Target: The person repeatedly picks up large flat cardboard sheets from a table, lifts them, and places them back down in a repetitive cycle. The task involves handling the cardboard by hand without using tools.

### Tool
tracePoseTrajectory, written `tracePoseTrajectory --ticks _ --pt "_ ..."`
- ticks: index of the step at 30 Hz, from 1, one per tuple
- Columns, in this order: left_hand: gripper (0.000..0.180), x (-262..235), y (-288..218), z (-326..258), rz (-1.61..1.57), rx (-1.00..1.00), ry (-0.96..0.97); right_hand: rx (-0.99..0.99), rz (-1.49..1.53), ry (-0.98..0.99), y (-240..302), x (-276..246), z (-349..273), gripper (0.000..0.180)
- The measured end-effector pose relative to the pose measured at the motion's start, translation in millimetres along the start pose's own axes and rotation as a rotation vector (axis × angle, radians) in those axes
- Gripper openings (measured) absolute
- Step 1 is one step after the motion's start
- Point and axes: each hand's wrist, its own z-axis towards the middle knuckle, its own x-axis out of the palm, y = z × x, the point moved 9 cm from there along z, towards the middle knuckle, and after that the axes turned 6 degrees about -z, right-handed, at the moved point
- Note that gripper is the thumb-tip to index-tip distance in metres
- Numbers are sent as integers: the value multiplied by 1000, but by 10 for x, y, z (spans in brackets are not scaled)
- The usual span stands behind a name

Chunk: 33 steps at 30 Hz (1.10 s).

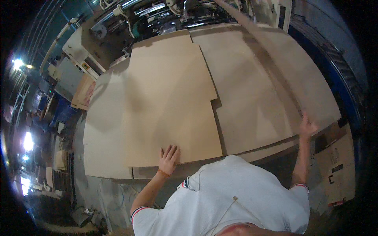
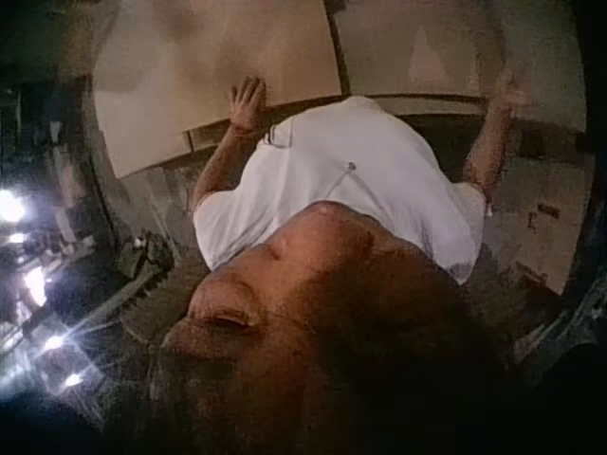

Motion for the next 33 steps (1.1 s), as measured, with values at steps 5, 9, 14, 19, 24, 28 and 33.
tracePoseTrajectory --ticks 5,9,14,19,24,28,33 --pt "46 -458 103 31 -154 107 -296 125 -94 -182 43 -385 626 22" --pt "46 -181 50 254 -160 112 -250 -119 -92 -164 316 -126 774 21" --pt "54 115 150 469 -173 81 -235 -263 -97 229 335 607 307 44" --pt "59 344 520 568 -141 21 -64 -491 335 583 959 1172 -993 51" --pt "57 496 527 548 -165 28 -68 -639 281 672 1159 1520 -1721 37" --pt "46 345 493 589 -215 -5 -78 -707 221 635 1219 1526 -1609 32" --pt "42 -315 396 833 -192 6 -140 -820 264 579 1379 1350 -906 28"
